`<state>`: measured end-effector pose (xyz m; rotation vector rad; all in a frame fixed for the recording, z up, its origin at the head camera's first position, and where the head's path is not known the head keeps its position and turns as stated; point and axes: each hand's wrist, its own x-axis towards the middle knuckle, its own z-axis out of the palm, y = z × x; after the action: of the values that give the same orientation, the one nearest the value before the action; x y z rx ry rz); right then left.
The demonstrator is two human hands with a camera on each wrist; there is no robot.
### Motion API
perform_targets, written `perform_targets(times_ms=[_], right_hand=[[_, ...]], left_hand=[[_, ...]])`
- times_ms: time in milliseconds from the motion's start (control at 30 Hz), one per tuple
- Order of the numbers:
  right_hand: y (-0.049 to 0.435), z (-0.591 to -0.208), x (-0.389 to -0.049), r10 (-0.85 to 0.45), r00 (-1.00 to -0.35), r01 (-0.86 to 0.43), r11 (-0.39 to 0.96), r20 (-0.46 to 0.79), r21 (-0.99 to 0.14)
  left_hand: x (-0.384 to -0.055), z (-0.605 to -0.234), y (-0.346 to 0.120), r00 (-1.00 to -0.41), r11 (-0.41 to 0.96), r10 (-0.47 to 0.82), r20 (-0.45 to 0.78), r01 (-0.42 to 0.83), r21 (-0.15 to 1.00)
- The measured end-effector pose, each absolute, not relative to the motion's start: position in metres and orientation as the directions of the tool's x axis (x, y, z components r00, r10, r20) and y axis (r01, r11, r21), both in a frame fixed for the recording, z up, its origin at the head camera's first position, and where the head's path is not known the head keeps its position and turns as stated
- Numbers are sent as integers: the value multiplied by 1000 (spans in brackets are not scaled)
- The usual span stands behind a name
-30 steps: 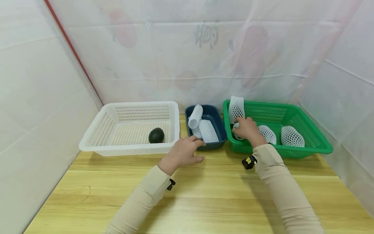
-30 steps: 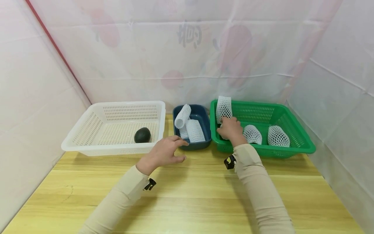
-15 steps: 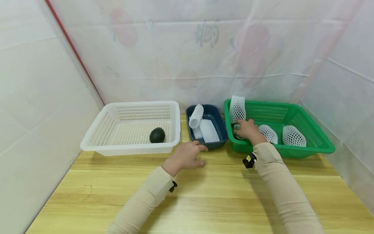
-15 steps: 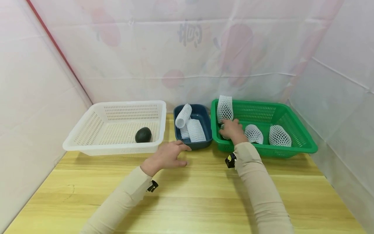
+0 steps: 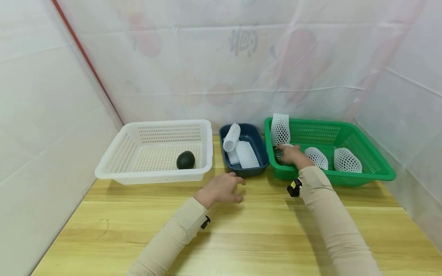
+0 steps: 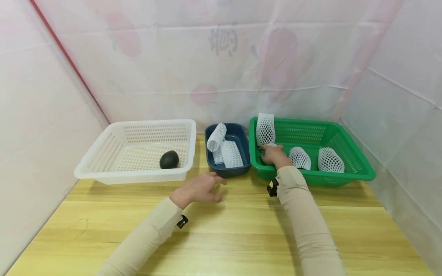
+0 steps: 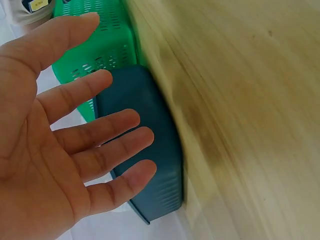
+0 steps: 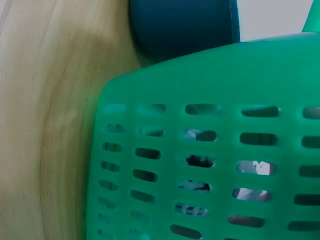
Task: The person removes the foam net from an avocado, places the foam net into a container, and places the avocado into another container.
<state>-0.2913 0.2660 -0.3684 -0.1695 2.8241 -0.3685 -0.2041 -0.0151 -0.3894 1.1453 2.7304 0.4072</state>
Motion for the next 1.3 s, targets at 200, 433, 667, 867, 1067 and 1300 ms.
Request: perform_targets(times_ms=[200,433,667,867,1067,1300], right_hand=[[265,-368,-291,-93,-959,-3,948,-268,-319],[264,-367,-289,-52,-965,41,938,-258,-344],[266,-356,-277,11,-980,79,939,-201,-335],[266,-344,-270,0,-991,45,939,-132,-342],[264,-342,-267,8,-994,47,940,-113,-339],[260,-334,-257,-17,-999,-1,939,-42,-345]], left_hand=[[-206,-392,-16,-692,669,720,-55,670,323],[-207,-392,-16,-707,684,706,-36,668,293],[-205,-383,-18,-726,704,687,23,673,225],[-205,-372,-21,-724,701,685,79,684,201],[-204,-372,-22,-712,692,694,109,701,173],[-197,-367,-28,-698,670,699,152,715,201]])
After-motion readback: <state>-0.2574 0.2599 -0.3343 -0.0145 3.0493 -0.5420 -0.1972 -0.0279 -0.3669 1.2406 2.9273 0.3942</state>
